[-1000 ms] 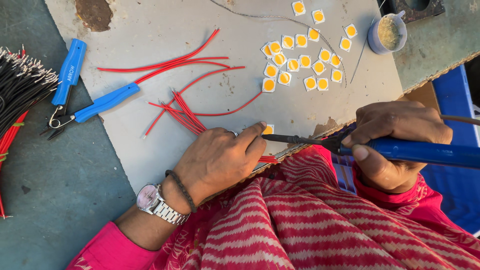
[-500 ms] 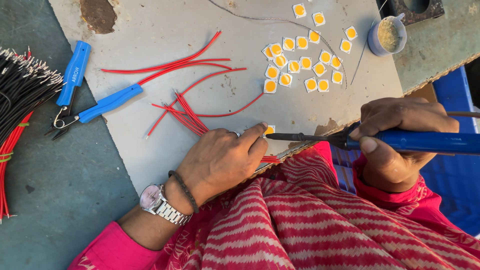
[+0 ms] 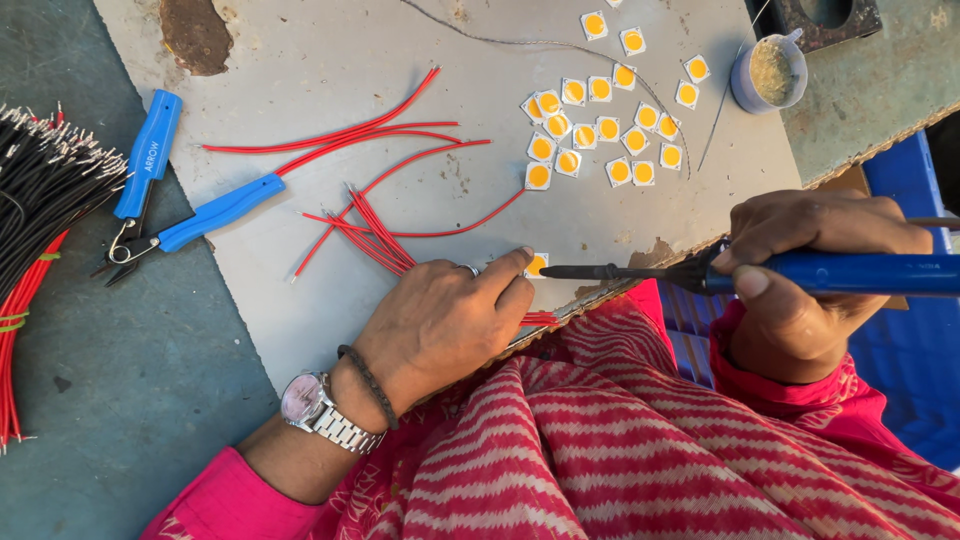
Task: The person strips red wires, applies flux, and solders them to LED modules on a workbench. They handle bundles of wires, use wire cutters and a soldering iron, and place finished units on the table.
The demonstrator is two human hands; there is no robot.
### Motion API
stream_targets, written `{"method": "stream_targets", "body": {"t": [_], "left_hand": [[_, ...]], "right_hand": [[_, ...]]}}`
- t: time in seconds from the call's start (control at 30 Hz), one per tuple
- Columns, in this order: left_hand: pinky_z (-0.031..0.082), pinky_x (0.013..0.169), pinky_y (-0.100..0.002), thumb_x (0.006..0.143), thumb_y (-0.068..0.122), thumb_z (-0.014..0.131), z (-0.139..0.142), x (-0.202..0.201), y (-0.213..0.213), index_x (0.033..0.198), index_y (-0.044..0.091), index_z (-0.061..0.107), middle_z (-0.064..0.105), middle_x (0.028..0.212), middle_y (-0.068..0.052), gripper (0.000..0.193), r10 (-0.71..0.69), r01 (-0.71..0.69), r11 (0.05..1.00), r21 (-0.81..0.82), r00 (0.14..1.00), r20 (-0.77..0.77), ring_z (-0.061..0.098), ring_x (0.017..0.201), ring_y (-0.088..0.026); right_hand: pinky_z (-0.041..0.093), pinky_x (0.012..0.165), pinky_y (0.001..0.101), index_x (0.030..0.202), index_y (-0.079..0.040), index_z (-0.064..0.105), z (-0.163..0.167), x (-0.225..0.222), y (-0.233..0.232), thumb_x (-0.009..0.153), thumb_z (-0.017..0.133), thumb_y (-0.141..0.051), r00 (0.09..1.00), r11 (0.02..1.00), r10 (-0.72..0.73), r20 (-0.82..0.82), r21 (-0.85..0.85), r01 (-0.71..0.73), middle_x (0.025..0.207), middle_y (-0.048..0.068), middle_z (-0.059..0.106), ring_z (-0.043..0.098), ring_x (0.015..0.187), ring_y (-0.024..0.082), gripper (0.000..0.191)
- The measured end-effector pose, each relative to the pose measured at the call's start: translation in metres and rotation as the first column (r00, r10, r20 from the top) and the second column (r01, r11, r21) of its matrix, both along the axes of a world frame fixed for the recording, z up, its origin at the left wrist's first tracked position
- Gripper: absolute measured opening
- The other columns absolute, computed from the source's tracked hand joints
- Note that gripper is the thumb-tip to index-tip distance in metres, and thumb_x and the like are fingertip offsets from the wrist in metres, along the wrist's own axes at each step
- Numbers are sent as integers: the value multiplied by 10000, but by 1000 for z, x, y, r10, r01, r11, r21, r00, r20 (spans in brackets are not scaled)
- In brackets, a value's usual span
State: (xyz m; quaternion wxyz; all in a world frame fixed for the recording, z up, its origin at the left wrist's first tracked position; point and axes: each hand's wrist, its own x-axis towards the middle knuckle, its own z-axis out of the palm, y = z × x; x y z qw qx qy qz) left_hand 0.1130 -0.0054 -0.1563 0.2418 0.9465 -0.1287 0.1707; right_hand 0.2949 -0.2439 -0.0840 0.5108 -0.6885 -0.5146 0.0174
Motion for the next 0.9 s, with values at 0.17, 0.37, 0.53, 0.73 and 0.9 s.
{"method": "stream_targets", "body": {"t": [0.17, 0.37, 0.53, 0.73, 0.9], "left_hand": [[529, 477, -362, 840, 74, 663, -1, 0, 0, 820, 40, 631, 720, 1187, -156, 51, -6, 6, 1000, -9, 1000, 5, 681, 545, -216], [531, 475, -382, 827, 91, 675, 3, 1, 2, 826, 39, 635, 716, 1172, -157, 66, -16, 16, 999, -31, 1000, -7, 676, 541, -240], [535, 489, -390, 790, 128, 719, 5, 4, 3, 860, 32, 644, 714, 1162, -108, 141, -17, 12, 996, -93, 998, -55, 677, 535, -243], [532, 536, -400, 811, 174, 757, 3, 3, 6, 950, 17, 656, 699, 1093, -66, 233, 135, -131, 968, -212, 991, 0, 691, 629, -275], [552, 585, -386, 867, 80, 706, 6, 6, 16, 995, -1, 652, 704, 1147, -118, 161, 375, -357, 866, -351, 927, -18, 705, 717, -307]], "right_hand": [[510, 514, 247, 791, 22, 628, -5, 2, -5, 776, 656, -84, 1000, 1000, 21, -11, 4, -21, 705, 142, 666, 616, 485, 183, 111], [458, 495, 257, 828, 44, 653, -9, 0, -2, 800, 712, -120, 981, 981, -116, -155, 135, 137, 748, 160, 686, 578, 482, 157, 176], [591, 628, 266, 1153, 66, 651, -17, -9, 10, 973, 757, -293, 927, 963, -37, -373, 233, 132, 1025, 199, 717, 713, 719, 191, 416], [580, 1052, 438, 1284, -25, 439, -48, 9, 50, 1077, 496, 84, 970, 989, 135, -204, -34, -145, 1418, 293, 601, 706, 1244, 350, 241], [429, 1195, 480, 1274, -44, 418, -55, 13, 70, 998, 514, 135, 974, 963, 184, 132, -225, -151, 1335, 248, 669, 597, 1392, 369, 343]]}}
